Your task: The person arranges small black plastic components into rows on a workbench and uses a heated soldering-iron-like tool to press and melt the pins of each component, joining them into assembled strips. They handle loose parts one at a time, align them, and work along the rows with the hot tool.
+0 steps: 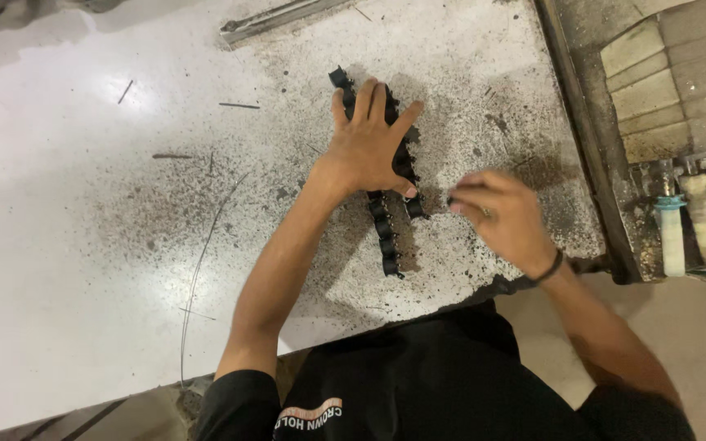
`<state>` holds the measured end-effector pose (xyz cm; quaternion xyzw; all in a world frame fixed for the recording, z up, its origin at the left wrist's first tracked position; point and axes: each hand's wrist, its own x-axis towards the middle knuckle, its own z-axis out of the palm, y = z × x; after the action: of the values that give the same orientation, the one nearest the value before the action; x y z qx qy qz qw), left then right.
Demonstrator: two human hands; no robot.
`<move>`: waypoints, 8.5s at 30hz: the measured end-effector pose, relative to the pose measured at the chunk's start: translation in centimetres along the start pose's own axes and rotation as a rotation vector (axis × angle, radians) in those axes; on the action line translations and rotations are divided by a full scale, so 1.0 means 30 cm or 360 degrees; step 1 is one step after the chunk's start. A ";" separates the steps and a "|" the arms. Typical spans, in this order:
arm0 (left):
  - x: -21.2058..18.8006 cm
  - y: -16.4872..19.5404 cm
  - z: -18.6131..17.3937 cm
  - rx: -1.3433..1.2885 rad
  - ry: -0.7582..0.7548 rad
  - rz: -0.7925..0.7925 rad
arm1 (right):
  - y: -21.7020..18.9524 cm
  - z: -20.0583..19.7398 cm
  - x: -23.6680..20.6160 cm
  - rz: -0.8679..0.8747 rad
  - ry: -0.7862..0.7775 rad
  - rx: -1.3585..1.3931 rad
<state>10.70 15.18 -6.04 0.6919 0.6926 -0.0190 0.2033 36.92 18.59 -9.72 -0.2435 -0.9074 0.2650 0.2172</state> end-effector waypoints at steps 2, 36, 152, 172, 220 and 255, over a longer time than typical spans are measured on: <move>-0.003 0.000 0.009 -0.0010 0.0036 0.0004 | -0.092 0.010 -0.108 0.0283 -0.0052 0.0344; -0.599 -0.312 0.325 -0.0095 0.1611 -0.0835 | 0.324 -0.252 -0.686 0.0539 0.1075 -0.1267; -0.370 0.238 0.325 -0.0682 0.1109 0.0267 | -0.281 -0.168 -0.256 0.0379 0.0165 0.0403; -0.376 0.236 0.309 -0.0642 0.1106 0.0290 | -0.269 -0.200 -0.240 0.0341 0.0100 0.0504; -0.349 0.187 0.316 -0.0581 0.1245 0.0214 | -0.173 -0.089 -0.278 0.0437 0.0436 0.0733; -0.387 0.216 0.311 -0.0652 0.1123 0.0255 | -0.168 -0.114 -0.274 0.0616 0.0722 0.1136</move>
<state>18.87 1.55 -9.37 0.6529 0.6530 0.3735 0.0878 43.54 11.57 -6.32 -0.3701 -0.6268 0.5364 0.4270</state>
